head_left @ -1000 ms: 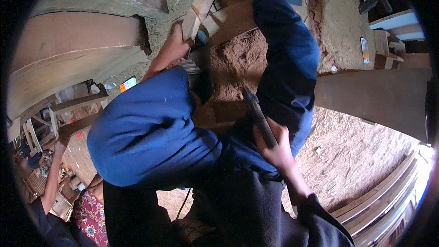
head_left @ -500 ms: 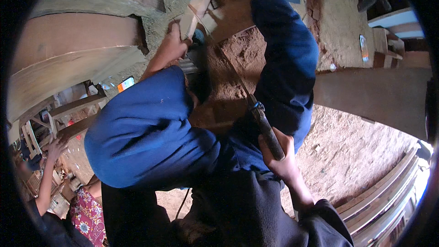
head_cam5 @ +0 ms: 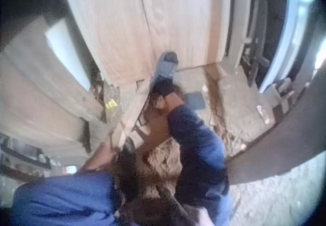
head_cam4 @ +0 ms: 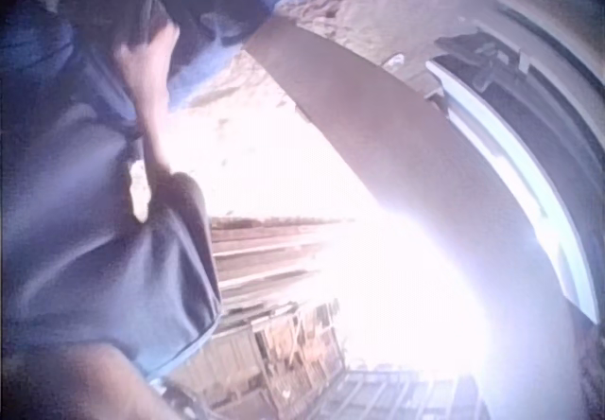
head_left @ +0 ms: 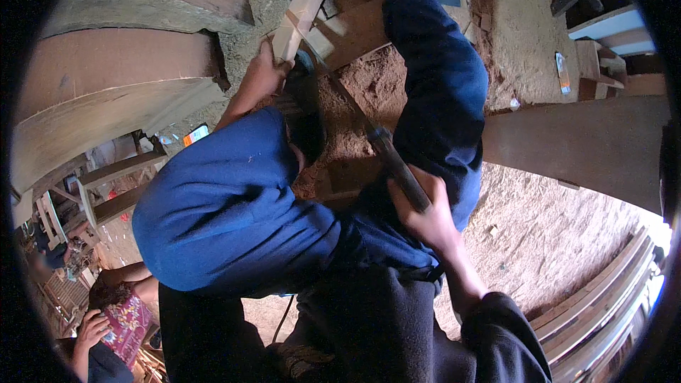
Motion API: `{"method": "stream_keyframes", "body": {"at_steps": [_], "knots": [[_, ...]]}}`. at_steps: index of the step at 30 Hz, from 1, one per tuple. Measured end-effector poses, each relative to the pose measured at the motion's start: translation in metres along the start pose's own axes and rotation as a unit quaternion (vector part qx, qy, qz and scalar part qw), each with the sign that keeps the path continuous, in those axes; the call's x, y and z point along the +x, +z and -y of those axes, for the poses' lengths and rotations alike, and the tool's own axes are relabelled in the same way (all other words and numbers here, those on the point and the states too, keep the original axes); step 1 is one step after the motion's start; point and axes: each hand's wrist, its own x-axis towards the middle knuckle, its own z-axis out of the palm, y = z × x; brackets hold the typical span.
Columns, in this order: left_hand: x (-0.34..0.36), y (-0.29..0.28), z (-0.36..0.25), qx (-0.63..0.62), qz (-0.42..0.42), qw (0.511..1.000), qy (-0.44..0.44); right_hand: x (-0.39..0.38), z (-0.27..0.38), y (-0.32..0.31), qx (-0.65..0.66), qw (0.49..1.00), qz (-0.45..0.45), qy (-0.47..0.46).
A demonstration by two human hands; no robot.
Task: The person uses a hand saw to cut a piece of wood while sitting on the floor. The wood is held steady with the left hand and sawed with the right hand, producing sawdust.
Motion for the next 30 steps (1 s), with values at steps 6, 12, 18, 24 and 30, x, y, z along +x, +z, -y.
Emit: {"method": "stream_keyframes", "body": {"at_steps": [6, 12, 18, 24, 30], "knots": [[0.005, 0.008, 0.008, 0.018, -0.033, 0.998, 0.057, -0.015, 0.000, 0.002, 0.006, 1.000, -0.006, 0.013], [0.009, 0.005, 0.010, 0.005, -0.008, 0.999, 0.039, -0.010, -0.006, 0.013, 0.000, 1.000, -0.021, -0.020], [0.004, 0.009, 0.026, -0.003, -0.034, 0.997, 0.063, -0.019, 0.012, 0.008, -0.015, 1.000, -0.014, -0.001], [0.009, 0.006, 0.017, -0.023, -0.017, 0.998, 0.050, -0.008, 0.003, 0.010, 0.003, 1.000, -0.010, 0.007], [0.013, 0.014, 0.042, 0.032, -0.064, 0.990, 0.118, -0.019, 0.009, 0.013, 0.013, 0.999, -0.013, 0.030]]}}
